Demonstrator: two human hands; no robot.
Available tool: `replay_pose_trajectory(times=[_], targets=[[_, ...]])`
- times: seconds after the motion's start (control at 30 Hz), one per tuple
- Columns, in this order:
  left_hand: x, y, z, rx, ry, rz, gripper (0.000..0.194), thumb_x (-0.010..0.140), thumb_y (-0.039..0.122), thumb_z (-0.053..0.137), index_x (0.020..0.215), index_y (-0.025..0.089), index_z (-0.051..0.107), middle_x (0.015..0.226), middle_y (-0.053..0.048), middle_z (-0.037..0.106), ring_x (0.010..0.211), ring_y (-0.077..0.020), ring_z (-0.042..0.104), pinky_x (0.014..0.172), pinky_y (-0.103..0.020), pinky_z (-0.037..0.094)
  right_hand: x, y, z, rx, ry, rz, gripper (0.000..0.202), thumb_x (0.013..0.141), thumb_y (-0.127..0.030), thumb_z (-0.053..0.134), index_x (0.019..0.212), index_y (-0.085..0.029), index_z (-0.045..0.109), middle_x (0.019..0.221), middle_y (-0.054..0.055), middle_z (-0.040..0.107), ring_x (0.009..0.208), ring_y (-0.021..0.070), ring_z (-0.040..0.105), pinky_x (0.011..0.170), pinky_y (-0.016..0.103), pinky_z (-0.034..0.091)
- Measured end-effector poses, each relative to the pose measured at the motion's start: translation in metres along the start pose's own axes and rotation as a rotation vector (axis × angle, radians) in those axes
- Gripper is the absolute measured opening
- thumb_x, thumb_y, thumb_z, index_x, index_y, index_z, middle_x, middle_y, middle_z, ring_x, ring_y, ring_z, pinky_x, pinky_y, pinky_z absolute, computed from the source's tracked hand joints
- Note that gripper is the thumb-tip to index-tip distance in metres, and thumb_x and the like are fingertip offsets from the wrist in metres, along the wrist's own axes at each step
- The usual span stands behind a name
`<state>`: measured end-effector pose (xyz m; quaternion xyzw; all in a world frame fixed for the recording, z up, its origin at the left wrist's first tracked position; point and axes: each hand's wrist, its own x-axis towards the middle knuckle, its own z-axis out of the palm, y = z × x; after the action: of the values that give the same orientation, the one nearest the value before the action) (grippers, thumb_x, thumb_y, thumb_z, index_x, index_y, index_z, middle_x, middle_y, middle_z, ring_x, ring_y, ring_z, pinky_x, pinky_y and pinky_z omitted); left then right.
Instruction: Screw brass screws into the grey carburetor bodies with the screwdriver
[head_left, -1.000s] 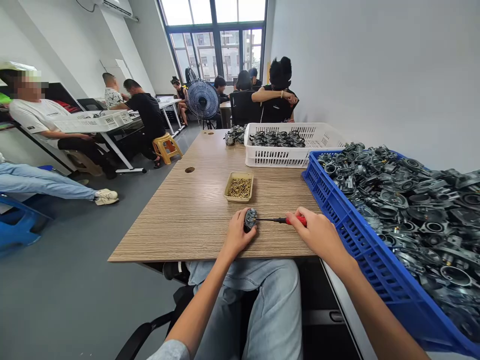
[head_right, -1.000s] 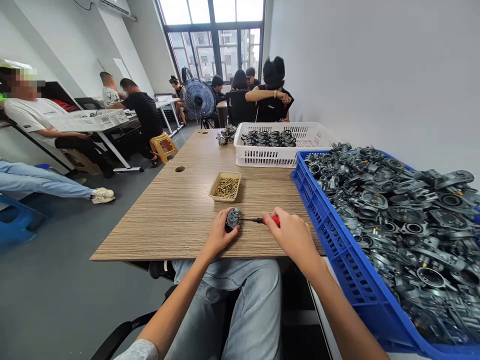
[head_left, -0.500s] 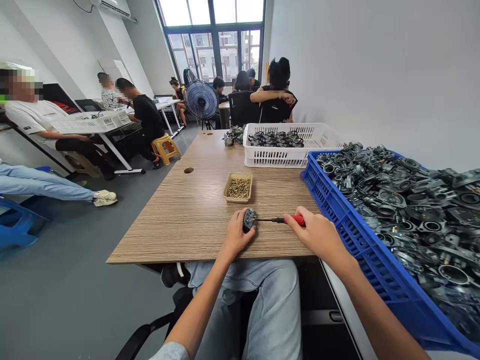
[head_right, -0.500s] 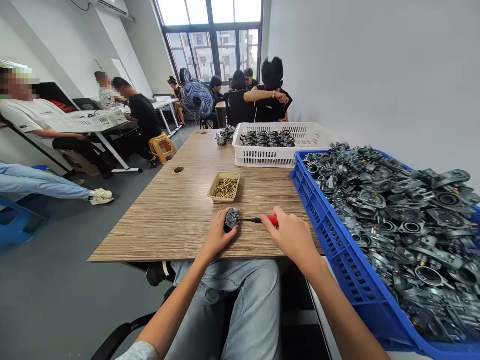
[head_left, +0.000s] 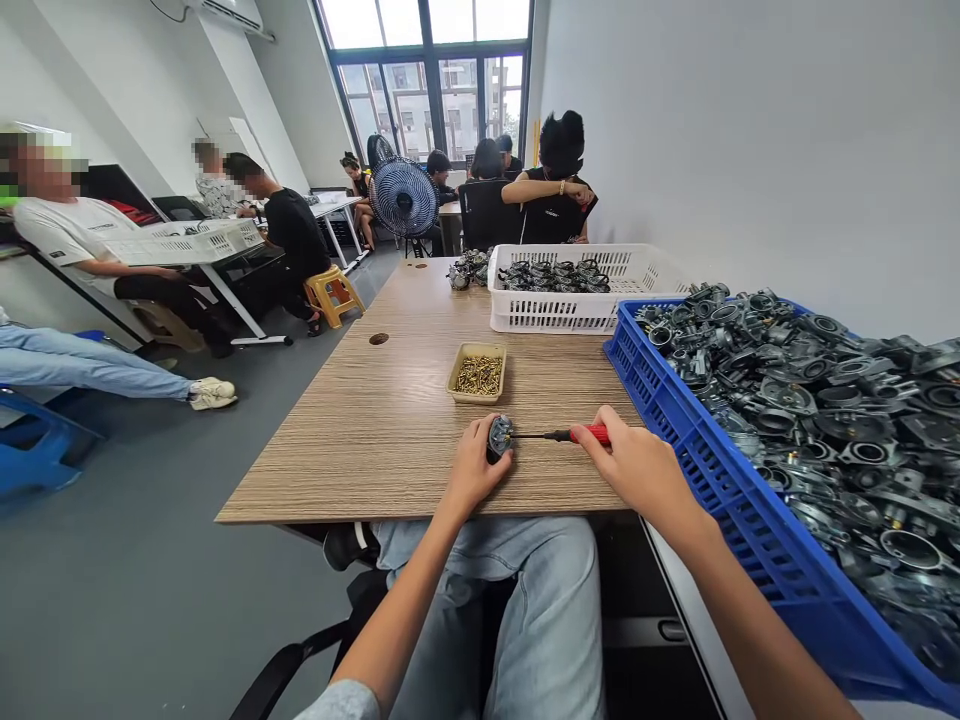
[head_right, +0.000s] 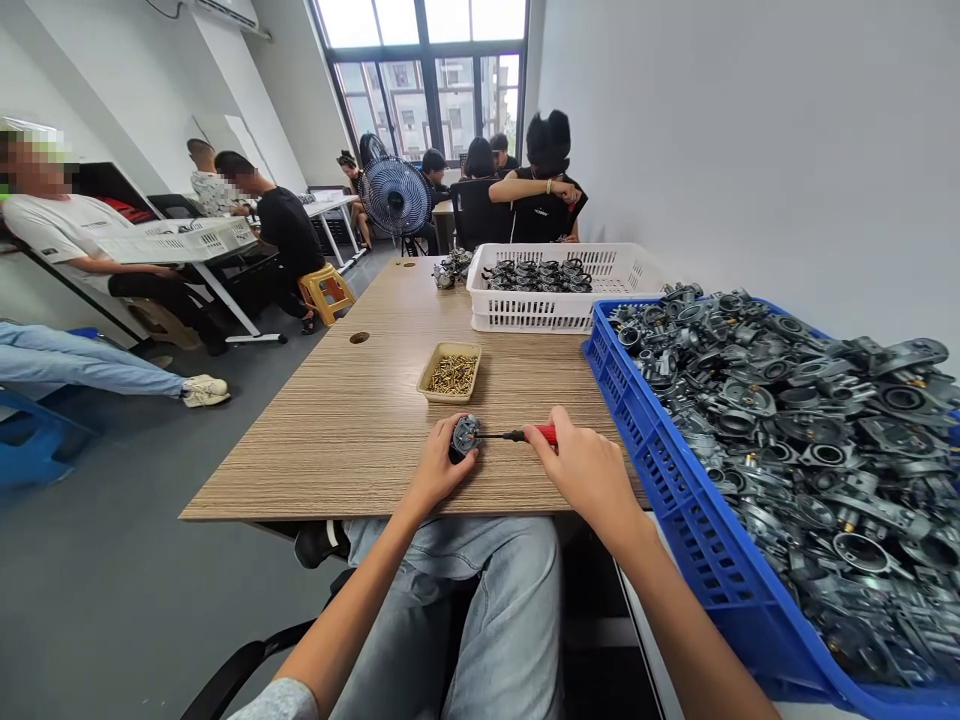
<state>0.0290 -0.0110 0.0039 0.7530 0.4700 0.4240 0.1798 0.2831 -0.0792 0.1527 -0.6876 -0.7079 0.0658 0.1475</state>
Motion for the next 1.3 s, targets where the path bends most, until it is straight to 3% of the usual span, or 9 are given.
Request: replay_pose_trajectory(times=[0.17, 0.23, 0.3, 0.47, 0.67, 0.8, 1.03, 1.3], targets=[[0.000, 0.001, 0.000, 0.006, -0.001, -0.005, 0.064, 0.091, 0.025, 0.071, 0.151, 0.023, 0.049, 0.144, -0.013, 0.061, 0.136, -0.0319, 0.059, 0.118, -0.051, 0.047, -0.004, 0.007, -0.004, 0.290, -0.073, -0.196, 0.025, 0.107, -0.045, 0.051, 0.125, -0.028, 0.046, 0.106, 0.006, 0.078, 0.089, 0.0253, 0.075, 0.076, 0.032, 0.046], [0.000, 0.001, 0.000, 0.011, 0.001, -0.003, 0.063, 0.091, 0.025, 0.071, 0.151, 0.023, 0.049, 0.144, -0.013, 0.061, 0.136, -0.0319, 0.059, 0.118, -0.051, 0.048, -0.005, 0.008, -0.005, 0.331, -0.095, -0.251, 0.021, 0.107, -0.039, 0.050, 0.123, -0.028, 0.045, 0.108, 0.006, 0.077, 0.090, 0.0244, 0.075, 0.077, 0.032, 0.047], [0.000, 0.001, 0.000, 0.017, 0.005, 0.000, 0.063, 0.091, 0.025, 0.071, 0.150, 0.023, 0.049, 0.143, -0.013, 0.061, 0.136, -0.0320, 0.059, 0.117, -0.050, 0.048, -0.005, 0.005, -0.005, 0.260, -0.076, -0.211, 0.015, 0.108, -0.040, 0.048, 0.115, -0.027, 0.047, 0.100, 0.006, 0.077, 0.090, 0.0266, 0.075, 0.072, 0.031, 0.044], [0.000, 0.000, 0.001, 0.015, 0.014, -0.002, 0.063, 0.091, 0.024, 0.071, 0.150, 0.023, 0.050, 0.141, -0.013, 0.062, 0.134, -0.0318, 0.059, 0.117, -0.050, 0.048, -0.003, -0.002, -0.002, 0.007, -0.008, -0.028, 0.026, 0.109, -0.052, 0.050, 0.106, -0.026, 0.052, 0.079, 0.005, 0.073, 0.077, 0.0299, 0.073, 0.062, 0.030, 0.030], [-0.001, -0.001, 0.001, 0.007, 0.011, -0.005, 0.062, 0.091, 0.025, 0.071, 0.150, 0.023, 0.050, 0.140, -0.013, 0.062, 0.133, -0.0315, 0.060, 0.116, -0.050, 0.048, -0.004, -0.002, 0.001, 0.232, -0.002, -0.144, 0.021, 0.108, -0.049, 0.051, 0.105, -0.028, 0.052, 0.081, 0.001, 0.073, 0.073, 0.0254, 0.072, 0.064, 0.029, 0.035], [-0.001, -0.001, 0.001, 0.005, 0.012, -0.011, 0.062, 0.091, 0.025, 0.071, 0.150, 0.024, 0.050, 0.140, -0.013, 0.062, 0.133, -0.0319, 0.060, 0.116, -0.051, 0.048, -0.006, -0.002, -0.001, 0.263, 0.006, -0.182, 0.016, 0.107, -0.044, 0.052, 0.107, -0.028, 0.053, 0.084, 0.001, 0.074, 0.077, 0.0254, 0.072, 0.067, 0.030, 0.040], [-0.001, 0.000, 0.001, 0.005, 0.013, -0.026, 0.062, 0.091, 0.026, 0.072, 0.149, 0.024, 0.050, 0.141, -0.013, 0.062, 0.134, -0.0320, 0.060, 0.117, -0.051, 0.048, -0.012, -0.004, -0.010, 0.298, 0.052, -0.350, 0.011, 0.107, -0.029, 0.052, 0.117, -0.028, 0.056, 0.112, 0.003, 0.077, 0.095, 0.0223, 0.074, 0.076, 0.030, 0.048], [-0.001, 0.002, 0.000, 0.002, 0.018, -0.021, 0.063, 0.091, 0.026, 0.072, 0.150, 0.025, 0.051, 0.142, -0.013, 0.063, 0.135, -0.0322, 0.060, 0.116, -0.052, 0.049, -0.010, -0.008, -0.003, 0.277, 0.059, -0.336, 0.015, 0.105, -0.025, 0.052, 0.118, -0.029, 0.059, 0.118, 0.003, 0.077, 0.100, 0.0224, 0.075, 0.078, 0.032, 0.052]])
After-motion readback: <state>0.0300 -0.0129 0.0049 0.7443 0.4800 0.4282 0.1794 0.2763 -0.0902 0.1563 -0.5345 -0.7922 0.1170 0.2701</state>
